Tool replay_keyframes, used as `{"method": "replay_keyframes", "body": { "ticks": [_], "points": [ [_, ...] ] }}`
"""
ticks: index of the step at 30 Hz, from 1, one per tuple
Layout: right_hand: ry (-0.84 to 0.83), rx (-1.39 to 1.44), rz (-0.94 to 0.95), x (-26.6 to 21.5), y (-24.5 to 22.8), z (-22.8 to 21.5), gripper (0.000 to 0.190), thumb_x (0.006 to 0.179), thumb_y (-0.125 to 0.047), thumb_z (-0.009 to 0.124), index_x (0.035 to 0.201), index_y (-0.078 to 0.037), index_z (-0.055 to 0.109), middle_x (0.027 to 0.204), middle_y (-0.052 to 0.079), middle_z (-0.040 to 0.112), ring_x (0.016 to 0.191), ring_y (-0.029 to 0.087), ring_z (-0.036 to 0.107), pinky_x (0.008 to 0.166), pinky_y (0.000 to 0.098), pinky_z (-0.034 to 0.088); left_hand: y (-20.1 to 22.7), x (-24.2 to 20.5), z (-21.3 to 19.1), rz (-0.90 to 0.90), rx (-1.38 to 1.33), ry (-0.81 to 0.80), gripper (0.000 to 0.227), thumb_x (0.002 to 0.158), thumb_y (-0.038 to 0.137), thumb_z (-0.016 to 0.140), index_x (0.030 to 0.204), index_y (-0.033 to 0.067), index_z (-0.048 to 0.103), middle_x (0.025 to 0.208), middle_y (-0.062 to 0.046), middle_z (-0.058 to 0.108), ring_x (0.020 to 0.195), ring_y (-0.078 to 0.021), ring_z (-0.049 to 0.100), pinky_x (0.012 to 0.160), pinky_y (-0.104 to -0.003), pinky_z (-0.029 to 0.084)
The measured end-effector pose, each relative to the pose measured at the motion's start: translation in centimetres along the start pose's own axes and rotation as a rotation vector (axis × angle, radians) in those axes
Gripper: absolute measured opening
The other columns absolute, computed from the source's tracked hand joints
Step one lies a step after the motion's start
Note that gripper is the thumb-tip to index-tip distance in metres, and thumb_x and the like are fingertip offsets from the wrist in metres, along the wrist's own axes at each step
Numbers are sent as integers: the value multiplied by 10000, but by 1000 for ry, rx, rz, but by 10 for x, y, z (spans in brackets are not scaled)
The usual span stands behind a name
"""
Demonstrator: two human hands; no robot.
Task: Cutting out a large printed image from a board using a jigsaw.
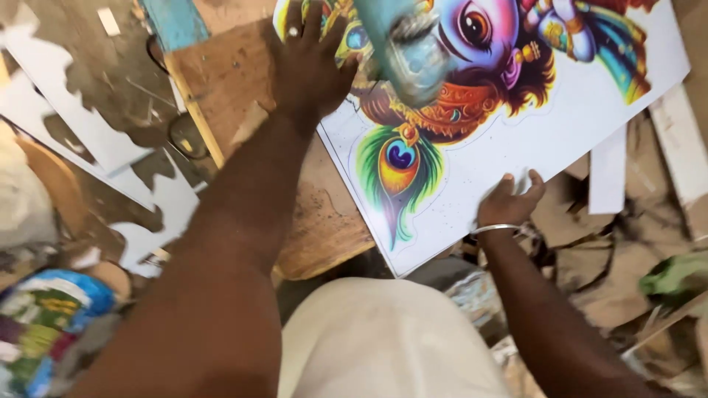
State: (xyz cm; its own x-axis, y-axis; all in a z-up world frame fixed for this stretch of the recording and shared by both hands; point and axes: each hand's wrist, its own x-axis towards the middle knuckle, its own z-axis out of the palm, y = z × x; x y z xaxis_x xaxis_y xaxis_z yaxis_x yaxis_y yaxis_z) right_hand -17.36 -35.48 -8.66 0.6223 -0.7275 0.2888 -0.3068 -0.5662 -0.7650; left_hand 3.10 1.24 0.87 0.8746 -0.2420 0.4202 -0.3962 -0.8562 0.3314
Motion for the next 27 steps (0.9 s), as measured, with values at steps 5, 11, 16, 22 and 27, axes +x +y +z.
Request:
{"method": "replay_keyframes", "body": {
  "ticks": [5,11,16,22,27],
  "points": [
    [14,35,75,-15,-21,-5,397,1043,-70,640,1385,37,471,1400,236,539,1313,354,518,1165,444,359,-4,7,6,64,40,-19,598,940,447,726,1436,146,584,1555,-174,453,1480,-427,308,1143,-768,143],
    [30,25,77,-22,-23,-6,425,1049,-57,649,1420,36,464,1410,242,507,1300,364,521,1146,444,394,-3,12,8,92,106,-75,656,904,442,710,1479,174,543,1604,-160,384,1498,-438,285,1144,-776,163],
    [20,-10,102,-26,-24,-5,449,1074,-76,667,1464,3,459,1445,265,452,1333,406,488,1126,487,388,7,18,-1,67,143,-159,624,938,454,647,1480,164,538,1575,-174,431,1479,-458,299,1138,-786,149],
    [41,-15,89,-34,-29,-4,464,1084,-63,677,1482,-11,445,1441,263,463,1320,424,487,1118,504,392,7,20,-5,93,161,-216,591,930,444,632,1473,226,549,1547,-133,492,1493,-434,297,1148,-782,147],
    [87,-10,148,-40,-37,-5,468,1046,-53,693,1453,-25,464,1411,252,484,1283,418,519,1095,496,417,-13,20,16,173,296,-240,653,881,478,649,1474,223,549,1509,-149,517,1452,-434,359,1148,-767,183]
  ]
}}
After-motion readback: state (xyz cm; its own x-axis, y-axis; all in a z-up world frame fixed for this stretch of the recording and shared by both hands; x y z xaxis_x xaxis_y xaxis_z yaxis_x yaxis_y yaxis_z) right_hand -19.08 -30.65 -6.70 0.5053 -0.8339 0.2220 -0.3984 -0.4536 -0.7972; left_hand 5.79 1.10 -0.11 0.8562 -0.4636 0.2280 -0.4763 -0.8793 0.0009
